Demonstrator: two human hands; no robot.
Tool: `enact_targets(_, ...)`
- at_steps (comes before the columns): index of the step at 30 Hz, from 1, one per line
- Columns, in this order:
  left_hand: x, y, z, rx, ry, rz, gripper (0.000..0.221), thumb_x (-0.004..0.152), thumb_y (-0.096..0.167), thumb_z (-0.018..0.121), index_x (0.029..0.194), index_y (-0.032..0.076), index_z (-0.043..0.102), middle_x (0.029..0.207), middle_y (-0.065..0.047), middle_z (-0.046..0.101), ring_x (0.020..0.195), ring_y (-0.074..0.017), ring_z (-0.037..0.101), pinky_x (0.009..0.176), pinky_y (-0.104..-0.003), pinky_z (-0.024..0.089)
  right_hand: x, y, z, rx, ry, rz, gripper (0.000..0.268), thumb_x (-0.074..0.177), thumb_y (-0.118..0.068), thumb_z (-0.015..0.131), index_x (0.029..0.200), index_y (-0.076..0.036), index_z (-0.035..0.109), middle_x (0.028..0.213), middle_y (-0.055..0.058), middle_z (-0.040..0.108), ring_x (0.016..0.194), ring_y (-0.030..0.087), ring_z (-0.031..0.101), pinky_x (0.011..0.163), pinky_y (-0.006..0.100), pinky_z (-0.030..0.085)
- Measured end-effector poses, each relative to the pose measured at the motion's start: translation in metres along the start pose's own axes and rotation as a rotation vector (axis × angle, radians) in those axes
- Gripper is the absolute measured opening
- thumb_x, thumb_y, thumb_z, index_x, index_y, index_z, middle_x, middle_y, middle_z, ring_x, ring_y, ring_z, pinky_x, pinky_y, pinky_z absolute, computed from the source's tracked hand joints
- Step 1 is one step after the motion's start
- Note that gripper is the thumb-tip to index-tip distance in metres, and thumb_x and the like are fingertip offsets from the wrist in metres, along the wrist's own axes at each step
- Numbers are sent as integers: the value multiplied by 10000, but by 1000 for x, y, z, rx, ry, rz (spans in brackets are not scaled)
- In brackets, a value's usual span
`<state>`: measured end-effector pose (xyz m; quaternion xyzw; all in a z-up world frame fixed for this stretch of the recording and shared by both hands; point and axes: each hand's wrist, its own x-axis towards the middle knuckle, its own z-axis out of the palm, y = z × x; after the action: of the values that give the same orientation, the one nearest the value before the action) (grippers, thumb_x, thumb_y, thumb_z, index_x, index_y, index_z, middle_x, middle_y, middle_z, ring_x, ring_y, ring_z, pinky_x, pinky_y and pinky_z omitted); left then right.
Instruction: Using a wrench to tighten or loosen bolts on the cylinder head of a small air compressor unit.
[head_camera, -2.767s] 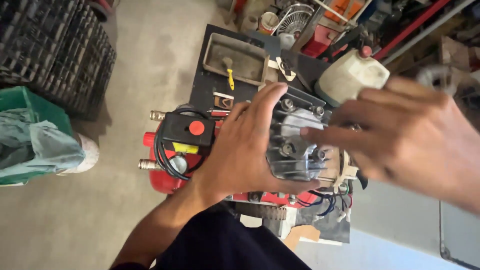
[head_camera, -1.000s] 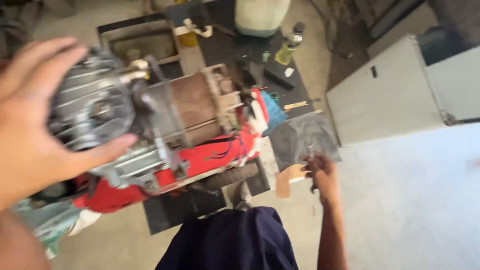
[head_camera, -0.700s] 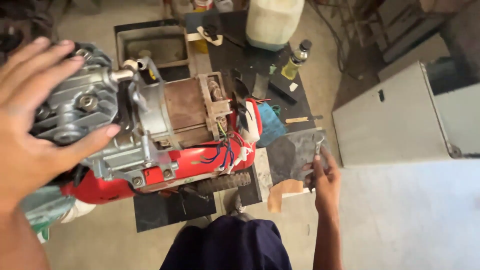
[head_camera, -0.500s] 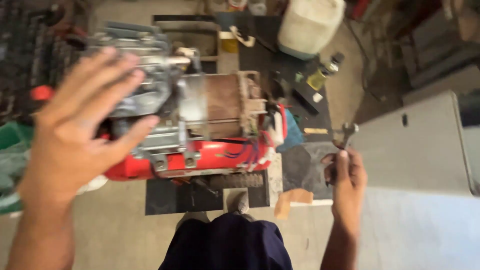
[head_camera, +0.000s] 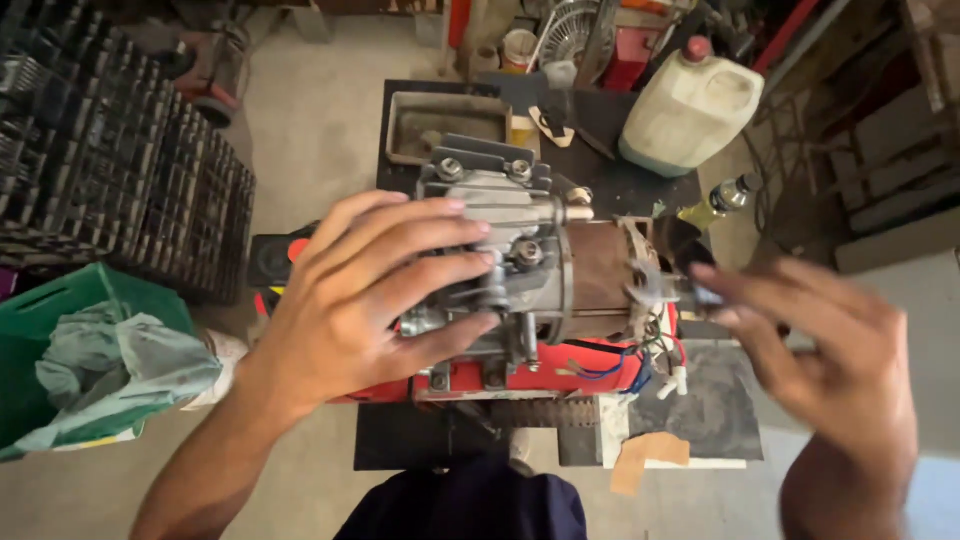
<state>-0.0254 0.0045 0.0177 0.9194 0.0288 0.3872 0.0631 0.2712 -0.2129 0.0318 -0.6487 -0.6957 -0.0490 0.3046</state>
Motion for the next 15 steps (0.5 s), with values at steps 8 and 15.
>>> enact_targets(8,-12,-21,7,-169,61,39,411,943,352,834,1184,55,687,1253,-147,751,1229,-296,724,1161,-491,468,95,-18,-7,-29,-200,-401,404,937,175,530,1087,-121,759,841,49,700,679,154,636,630,339,495)
enact_targets(15,-8,-27,-1,-150,62,-81,556,891,481,838,1223,69,667,1298,-123,704,1281,-313,676,1152,-546,481,147,-10,-13,-52,-361,-528,367,978,35,521,1158,-195,743,914,-15,707,713,168,618,609,360,363)
